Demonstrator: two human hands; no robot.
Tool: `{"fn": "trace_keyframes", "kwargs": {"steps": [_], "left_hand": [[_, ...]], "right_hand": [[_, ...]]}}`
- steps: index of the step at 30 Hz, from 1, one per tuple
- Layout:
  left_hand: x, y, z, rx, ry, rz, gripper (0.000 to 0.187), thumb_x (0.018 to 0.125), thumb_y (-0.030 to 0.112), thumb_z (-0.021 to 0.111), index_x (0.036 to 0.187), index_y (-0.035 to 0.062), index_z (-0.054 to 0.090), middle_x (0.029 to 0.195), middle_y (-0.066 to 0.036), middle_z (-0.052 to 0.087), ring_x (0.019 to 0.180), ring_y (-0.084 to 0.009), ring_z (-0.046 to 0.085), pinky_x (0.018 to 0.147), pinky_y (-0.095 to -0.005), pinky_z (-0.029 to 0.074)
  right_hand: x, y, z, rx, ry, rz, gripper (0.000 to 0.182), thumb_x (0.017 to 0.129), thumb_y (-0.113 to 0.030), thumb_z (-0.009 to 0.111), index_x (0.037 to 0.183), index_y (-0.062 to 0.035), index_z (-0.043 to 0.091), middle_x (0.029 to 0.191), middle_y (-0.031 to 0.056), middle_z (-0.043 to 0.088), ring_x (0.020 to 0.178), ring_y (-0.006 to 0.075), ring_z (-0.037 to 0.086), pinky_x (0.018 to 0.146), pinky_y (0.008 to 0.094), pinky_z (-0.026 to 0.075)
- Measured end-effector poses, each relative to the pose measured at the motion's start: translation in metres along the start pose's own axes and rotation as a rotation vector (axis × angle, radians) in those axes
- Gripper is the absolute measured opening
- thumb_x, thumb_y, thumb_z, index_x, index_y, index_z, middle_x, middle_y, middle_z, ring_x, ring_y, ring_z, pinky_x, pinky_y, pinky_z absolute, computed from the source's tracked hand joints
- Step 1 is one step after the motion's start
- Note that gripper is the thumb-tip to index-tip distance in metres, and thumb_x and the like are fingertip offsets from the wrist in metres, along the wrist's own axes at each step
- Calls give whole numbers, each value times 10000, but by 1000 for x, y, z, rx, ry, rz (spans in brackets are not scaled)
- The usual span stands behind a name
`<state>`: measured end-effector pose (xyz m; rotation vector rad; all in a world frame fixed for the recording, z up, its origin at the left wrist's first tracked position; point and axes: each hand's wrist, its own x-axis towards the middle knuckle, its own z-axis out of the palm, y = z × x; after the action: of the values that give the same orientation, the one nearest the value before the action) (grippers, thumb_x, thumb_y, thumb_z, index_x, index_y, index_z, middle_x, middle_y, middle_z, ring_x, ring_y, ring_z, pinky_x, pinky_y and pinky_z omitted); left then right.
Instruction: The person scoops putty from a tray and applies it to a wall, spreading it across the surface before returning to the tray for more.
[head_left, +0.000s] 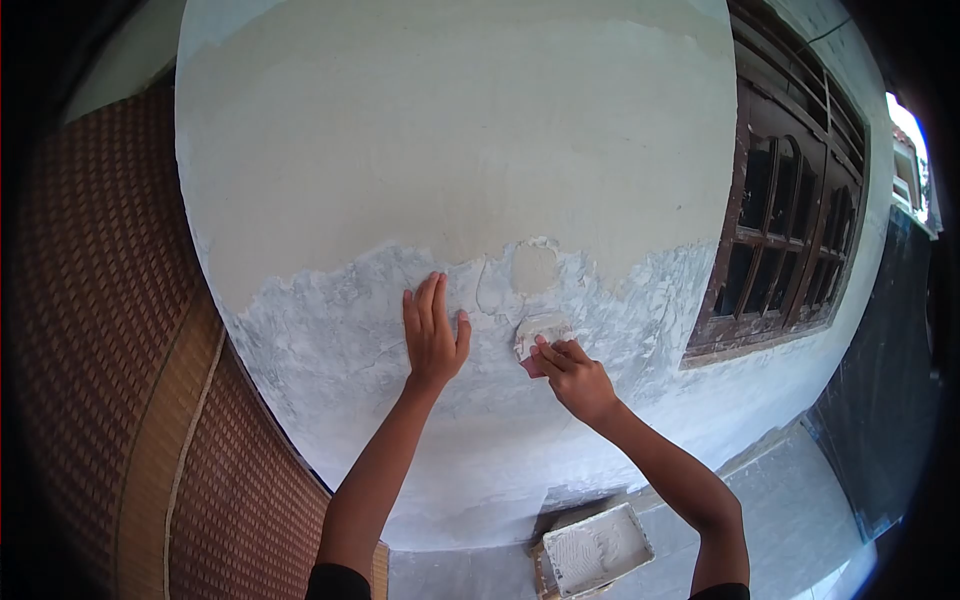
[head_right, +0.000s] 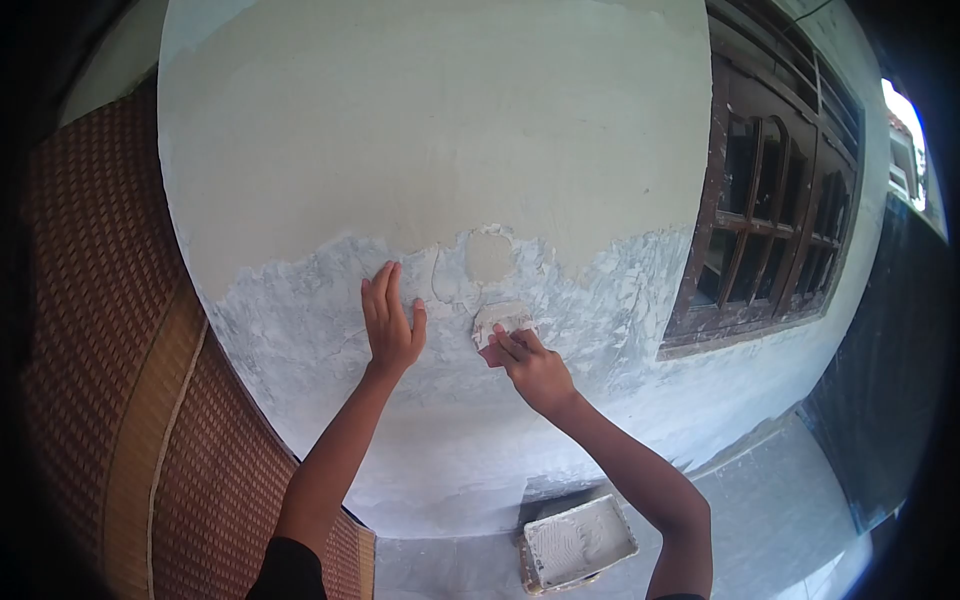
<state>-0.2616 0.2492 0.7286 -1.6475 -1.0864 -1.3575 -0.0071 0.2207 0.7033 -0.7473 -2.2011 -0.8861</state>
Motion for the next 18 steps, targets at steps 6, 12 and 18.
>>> {"fn": "trace_keyframes", "kwargs": {"steps": [6, 12, 18], "left_hand": [[-5, -1, 9, 74, 43, 14, 558, 916, 213, 504, 1405, -35, 401, 1443, -150, 395, 1328, -299, 373, 1138, -522, 236], [-7, -4, 13, 137, 49, 27, 568, 914, 230, 500, 1418, -12, 404, 1456, -125, 394, 1337, -281, 360, 1148, -507, 237], [-10, -7, 17, 197, 49, 44, 568, 915, 243, 495, 1424, 6, 410, 1464, -108, 393, 1358, -259, 335, 1154, -500, 239]], "right_hand": [[19, -12, -18, 27, 236, 69, 368, 734, -22, 654, 1099, -66, 674, 1169, 40, 664, 926, 222, 626, 690, 298, 589], [53, 8, -38, 414, 439, 174, 148, 843, -3, 626, 982, -38, 662, 925, 83, 670, 761, 252, 569, 742, 384, 432], [83, 37, -45, 562, 478, 561, 143, 904, -156, 642, 973, -34, 616, 836, 102, 576, 779, 248, 486, 769, 367, 336]]}}
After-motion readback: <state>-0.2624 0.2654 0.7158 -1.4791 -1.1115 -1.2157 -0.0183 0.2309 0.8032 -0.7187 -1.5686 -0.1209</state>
